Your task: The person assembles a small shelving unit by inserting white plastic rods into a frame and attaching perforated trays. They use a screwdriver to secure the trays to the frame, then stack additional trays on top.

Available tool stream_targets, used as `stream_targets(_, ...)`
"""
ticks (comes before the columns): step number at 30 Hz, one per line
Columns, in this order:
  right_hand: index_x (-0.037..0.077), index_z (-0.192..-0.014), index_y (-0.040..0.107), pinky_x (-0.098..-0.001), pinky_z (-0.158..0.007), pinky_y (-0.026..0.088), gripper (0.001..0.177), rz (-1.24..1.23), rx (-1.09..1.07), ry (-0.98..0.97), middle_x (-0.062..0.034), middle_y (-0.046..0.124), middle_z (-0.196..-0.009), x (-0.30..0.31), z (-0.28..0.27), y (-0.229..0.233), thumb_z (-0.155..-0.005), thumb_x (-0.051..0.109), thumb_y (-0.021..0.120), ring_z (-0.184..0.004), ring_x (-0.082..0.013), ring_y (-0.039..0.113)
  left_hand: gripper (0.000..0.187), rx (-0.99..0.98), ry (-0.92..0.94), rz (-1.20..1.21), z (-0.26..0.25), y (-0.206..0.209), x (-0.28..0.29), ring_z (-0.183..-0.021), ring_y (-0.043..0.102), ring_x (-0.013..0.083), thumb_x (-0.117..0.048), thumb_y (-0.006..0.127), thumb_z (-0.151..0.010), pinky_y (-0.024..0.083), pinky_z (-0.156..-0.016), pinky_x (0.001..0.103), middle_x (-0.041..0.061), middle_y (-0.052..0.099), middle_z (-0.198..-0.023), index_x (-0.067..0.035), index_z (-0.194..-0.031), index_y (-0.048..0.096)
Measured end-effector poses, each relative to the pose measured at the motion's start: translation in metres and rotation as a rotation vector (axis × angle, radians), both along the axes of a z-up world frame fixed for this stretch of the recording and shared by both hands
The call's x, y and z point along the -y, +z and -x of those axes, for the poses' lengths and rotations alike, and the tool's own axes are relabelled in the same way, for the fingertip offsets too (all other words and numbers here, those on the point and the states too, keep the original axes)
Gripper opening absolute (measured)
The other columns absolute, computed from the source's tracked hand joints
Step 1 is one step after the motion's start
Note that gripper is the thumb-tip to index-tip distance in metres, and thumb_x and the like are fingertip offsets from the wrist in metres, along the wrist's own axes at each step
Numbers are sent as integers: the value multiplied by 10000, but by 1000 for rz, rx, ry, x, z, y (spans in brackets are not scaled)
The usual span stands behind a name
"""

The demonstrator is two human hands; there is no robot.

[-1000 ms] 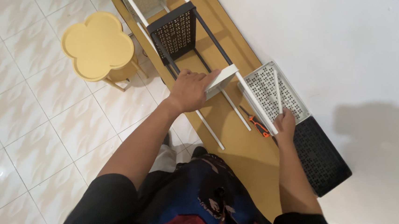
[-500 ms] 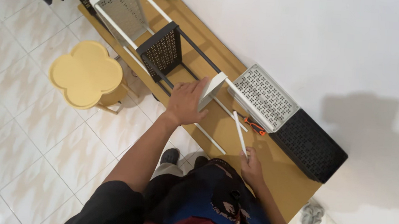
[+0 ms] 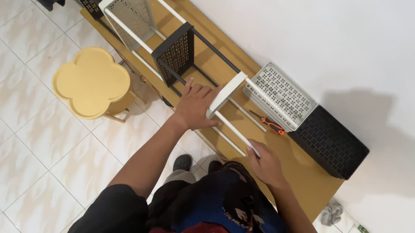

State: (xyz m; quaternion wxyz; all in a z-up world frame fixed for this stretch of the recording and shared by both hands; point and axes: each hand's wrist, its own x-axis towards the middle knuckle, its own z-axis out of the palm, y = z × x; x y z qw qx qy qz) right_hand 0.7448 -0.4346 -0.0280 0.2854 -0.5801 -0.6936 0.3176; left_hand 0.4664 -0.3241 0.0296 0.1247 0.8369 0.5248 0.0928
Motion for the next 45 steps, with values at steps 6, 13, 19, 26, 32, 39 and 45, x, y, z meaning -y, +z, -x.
stream_targets(6,71,-1213,703,-388,-734,566,299,3,29,-19,-170,738,-1048,1,10,10,-989,245,612,-818,-313,725,1147,-49,30,101,-1,9,0,-1308,464,335,-652,844,-619,73,-1236,555,127,590,-1285,-138,-1531,376)
stream_targets(13,71,-1265,681,-431,-768,555,306,-196,83,47,-181,723,-1019,12,17,-8,-1003,215,618,-896,-372,702,1243,-34,41,102,-1,13,1,-1300,452,339,-681,849,-561,61,-1221,550,134,576,-1291,-117,-1545,343)
stream_targets(19,94,-1260,691,-440,-613,527,320,-339,335,13,-107,644,-807,16,26,-9,-955,191,667,-684,-323,651,996,-133,21,160,-1,10,-1,-1306,455,323,-598,857,-627,51,-1246,569,108,581,-1278,-102,-1407,487)
stream_targets(26,102,-1198,703,-396,-508,498,267,-482,466,59,-79,626,-747,6,18,7,-958,218,686,-550,-286,607,624,-152,-28,95,1,-7,-7,-1251,488,328,-365,773,-822,93,-1206,630,110,599,-1222,-52,-1302,527)
stream_targets(32,78,-1183,691,-401,-560,503,262,-40,5,111,-107,653,-797,-10,11,-9,-1011,254,601,-637,-294,638,561,-172,-36,98,0,-16,-12,-1244,506,324,-351,756,-843,106,-1203,648,105,604,-1218,-51,-1263,536)
stream_targets(39,35,-1170,649,-490,-659,516,321,615,-126,250,-202,682,-899,-47,-7,11,-1035,269,475,-774,-400,658,585,-131,-48,18,2,-18,-10,-1219,512,333,-343,773,-819,113,-1177,652,118,602,-1212,-40,-1259,535)
stream_targets(45,16,-1106,571,-555,-703,519,320,-5,436,166,-249,688,-968,-27,49,25,-1045,279,398,-828,-465,661,596,-142,-14,65,0,-16,-7,-1225,516,319,-348,776,-809,114,-1204,630,107,609,-1192,-49,-1263,533)
